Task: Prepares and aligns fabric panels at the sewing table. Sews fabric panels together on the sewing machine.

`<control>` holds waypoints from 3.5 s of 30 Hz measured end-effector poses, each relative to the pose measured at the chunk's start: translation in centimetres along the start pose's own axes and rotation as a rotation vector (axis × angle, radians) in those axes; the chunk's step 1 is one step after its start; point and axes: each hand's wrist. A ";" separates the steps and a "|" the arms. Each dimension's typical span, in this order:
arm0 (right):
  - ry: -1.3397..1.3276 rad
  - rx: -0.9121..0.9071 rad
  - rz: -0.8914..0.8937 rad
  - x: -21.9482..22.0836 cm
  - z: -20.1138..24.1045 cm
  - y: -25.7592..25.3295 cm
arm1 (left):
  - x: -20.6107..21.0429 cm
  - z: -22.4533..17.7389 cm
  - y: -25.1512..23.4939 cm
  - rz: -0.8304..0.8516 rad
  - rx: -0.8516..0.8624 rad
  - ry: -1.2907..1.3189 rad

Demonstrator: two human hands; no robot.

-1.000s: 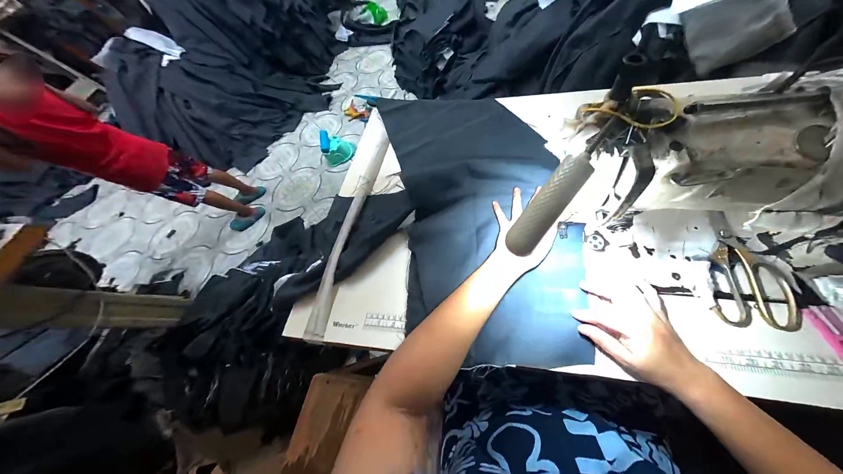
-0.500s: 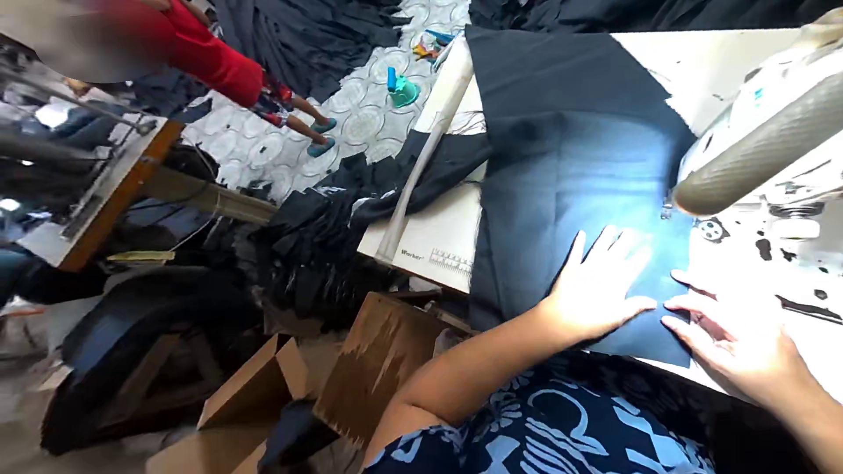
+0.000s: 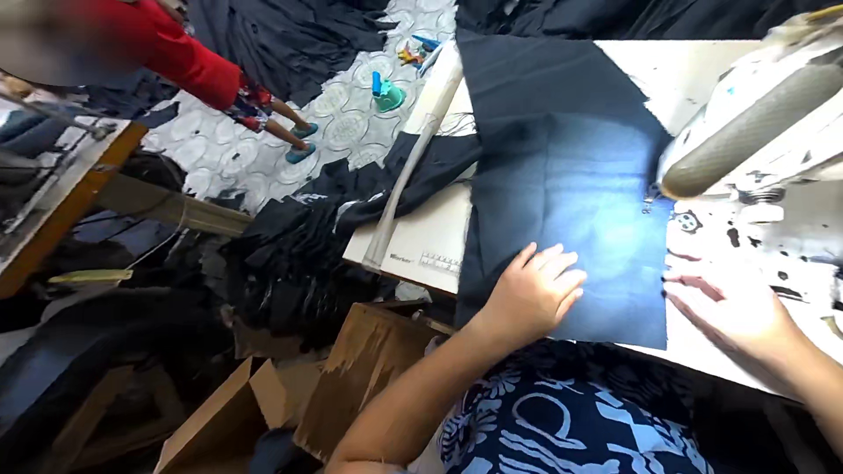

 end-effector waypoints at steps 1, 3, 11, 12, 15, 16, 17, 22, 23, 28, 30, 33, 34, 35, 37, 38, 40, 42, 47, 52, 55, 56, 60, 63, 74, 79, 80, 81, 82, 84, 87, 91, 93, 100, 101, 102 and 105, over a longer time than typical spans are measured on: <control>0.046 0.046 -0.013 -0.7 0.1 -1.0 | 0.0 -0.3 -2.1 0.026 -0.015 -0.028; 0.111 0.174 -0.044 -1.6 0.4 -3.2 | 0.8 -0.8 -6.9 0.106 -0.057 -0.054; 0.278 0.103 -0.202 -0.8 -2.9 -5.7 | 6.5 3.4 -12.3 0.345 -0.086 -0.042; 0.260 0.084 -0.203 -0.6 -2.9 -5.6 | 6.5 3.8 -12.0 0.359 -0.082 -0.052; 0.105 0.154 -0.178 -0.7 -1.7 -5.5 | 6.7 4.5 -11.4 0.338 -0.038 -0.071; 0.119 0.142 -0.167 -0.7 -1.7 -5.5 | 6.7 4.7 -11.3 0.318 -0.021 -0.076; 0.104 0.146 -0.146 -0.8 -1.6 -5.5 | 6.6 4.8 -11.3 0.301 -0.006 -0.083; 0.217 0.061 -0.089 -0.9 -2.3 -5.6 | 5.7 3.8 -11.7 0.243 0.033 -0.069; 0.238 0.035 -0.095 -0.8 -2.6 -5.6 | 5.7 3.9 -11.8 0.245 0.030 -0.066; 0.222 -0.025 -0.173 -0.7 -2.7 -5.7 | 4.7 2.0 -10.2 0.230 0.071 -0.195; 0.189 -0.028 -0.231 -0.7 -2.7 -5.6 | 3.6 -0.9 -8.1 0.213 0.119 -0.154; 0.134 -0.017 -0.222 -0.8 -2.8 -5.5 | 4.4 -3.7 -4.5 0.172 0.186 -0.048; 0.085 0.005 -0.163 -1.1 -2.3 -5.1 | 4.9 -3.8 -3.7 0.176 0.198 -0.028; 0.014 0.048 -0.054 -1.8 -1.0 -4.3 | 5.2 -3.5 -3.4 0.117 0.216 -0.002; -0.086 -0.101 0.028 -4.4 3.2 -2.1 | 4.5 -2.8 -3.7 -0.051 0.246 0.048; -0.098 -0.320 -0.127 -5.6 4.7 -1.0 | 3.8 -2.7 -3.8 -0.116 0.245 0.078; 0.055 -0.476 -0.569 -9.3 6.7 0.7 | 2.8 -2.7 -3.6 -0.131 0.246 0.118; 0.368 -0.278 -0.885 -14.4 6.5 0.8 | 2.4 -3.2 -3.5 -0.109 0.297 0.132; 0.298 0.056 -0.875 -20.4 5.1 -0.9 | 3.1 -5.7 -3.3 -0.106 0.375 0.238; 0.072 -0.224 -0.524 -16.0 8.0 3.8 | 2.8 -7.4 -2.2 -0.424 0.240 0.293; -0.141 -0.380 0.210 -9.1 9.6 3.6 | 1.3 -7.8 -1.5 -0.402 0.327 0.331; -0.204 -0.345 0.361 -7.6 9.1 2.7 | 0.9 -7.8 -1.5 -0.320 0.316 0.465; -0.330 0.041 0.275 -4.4 4.8 -0.6 | -1.4 -4.4 -2.3 0.194 -0.062 0.753; -0.159 0.210 0.162 -3.5 2.3 -1.7 | -1.5 0.0 -2.0 0.205 -0.287 0.458; -0.053 0.168 -0.188 -0.4 1.6 -0.3 | 0.1 0.4 -4.4 0.266 0.184 0.106; -0.107 0.078 -0.312 1.1 2.4 0.5 | 0.8 -0.7 -9.5 0.607 0.344 0.077; -0.172 0.077 -0.345 1.4 3.0 0.8 | 0.4 -0.7 -9.6 0.634 0.379 0.098; -0.285 0.097 -0.349 1.7 3.7 1.3 | -0.6 -0.7 -9.3 0.639 0.398 0.165; -0.449 0.104 -0.308 2.0 4.2 1.9 | -1.8 -0.7 -8.5 0.596 0.412 0.284; -0.766 0.023 -0.128 3.2 5.4 3.2 | -4.1 -0.7 -6.3 0.379 0.450 0.621; -0.921 -0.067 0.171 5.8 8.9 4.3 | -6.5 -1.0 -3.3 0.129 0.399 0.882; -0.970 -0.074 0.353 10.0 10.7 3.9 | -7.0 -0.6 -0.8 -0.044 0.153 0.656; -1.022 -0.050 0.394 11.3 10.5 4.1 | -6.8 0.8 0.2 0.036 0.055 0.571; -0.951 -0.300 -0.069 12.0 8.6 5.1 | -6.4 2.0 0.8 0.186 0.241 0.754; -0.904 -0.352 -0.038 11.5 8.7 4.8 | -6.3 1.3 0.2 0.157 0.255 0.761; -0.835 -0.388 0.000 11.1 8.7 4.6 | -5.9 0.7 -0.6 0.121 0.255 0.773; -0.707 -0.380 0.087 10.4 8.4 4.4 | -4.4 -0.2 -3.9 0.055 0.191 0.803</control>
Point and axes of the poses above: each hand's wrist, its own y-axis away from the middle knuckle, its own x-axis out of the palm, z = x × y, and after that the axes turned 12 degrees about -y, right-handed
